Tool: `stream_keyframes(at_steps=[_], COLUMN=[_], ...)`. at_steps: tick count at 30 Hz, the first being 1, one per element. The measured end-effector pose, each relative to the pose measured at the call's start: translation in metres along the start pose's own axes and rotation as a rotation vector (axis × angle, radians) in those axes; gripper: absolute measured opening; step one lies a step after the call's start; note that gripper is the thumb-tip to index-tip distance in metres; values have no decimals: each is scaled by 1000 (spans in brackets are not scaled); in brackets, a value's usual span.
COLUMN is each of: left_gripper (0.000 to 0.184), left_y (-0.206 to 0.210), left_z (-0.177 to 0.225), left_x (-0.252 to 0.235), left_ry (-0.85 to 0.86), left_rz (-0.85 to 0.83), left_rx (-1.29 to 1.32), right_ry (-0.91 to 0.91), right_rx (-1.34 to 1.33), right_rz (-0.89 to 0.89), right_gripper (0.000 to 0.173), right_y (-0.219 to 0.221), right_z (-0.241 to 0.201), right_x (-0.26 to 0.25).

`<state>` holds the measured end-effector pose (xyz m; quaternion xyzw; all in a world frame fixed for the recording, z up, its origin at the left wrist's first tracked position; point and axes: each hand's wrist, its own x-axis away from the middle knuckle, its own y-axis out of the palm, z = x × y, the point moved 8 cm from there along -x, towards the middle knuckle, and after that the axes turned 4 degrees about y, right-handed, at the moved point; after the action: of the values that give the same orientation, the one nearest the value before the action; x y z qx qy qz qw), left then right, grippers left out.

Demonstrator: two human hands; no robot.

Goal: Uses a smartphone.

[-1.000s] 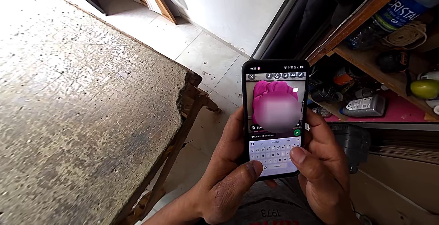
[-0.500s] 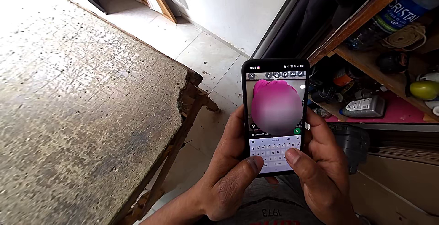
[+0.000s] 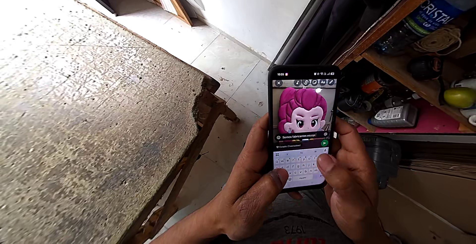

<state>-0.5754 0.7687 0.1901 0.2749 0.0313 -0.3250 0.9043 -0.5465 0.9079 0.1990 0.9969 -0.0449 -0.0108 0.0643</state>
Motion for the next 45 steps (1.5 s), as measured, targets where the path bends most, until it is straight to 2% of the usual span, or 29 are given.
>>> stream_keyframes(at_steps=[7,13,20,45], left_gripper=[63,67,66,63], left_y=[2,4,0,1], left_z=[1,3,0,-1], left_x=[0,0,3,3], left_ry=[14,44,-1,-1], left_rz=[-11,-32,-9,13], left_rx=[-6,-113,39,53], right_ry=[11,13,-12,-33], right_rx=[21,42,-11,22], right_rz=[11,78,-14,-33], right_gripper=[52,55,48,51], right_y=[1,3,2,0], right_z=[0,0,0,-1], right_x=[2,1,2,6])
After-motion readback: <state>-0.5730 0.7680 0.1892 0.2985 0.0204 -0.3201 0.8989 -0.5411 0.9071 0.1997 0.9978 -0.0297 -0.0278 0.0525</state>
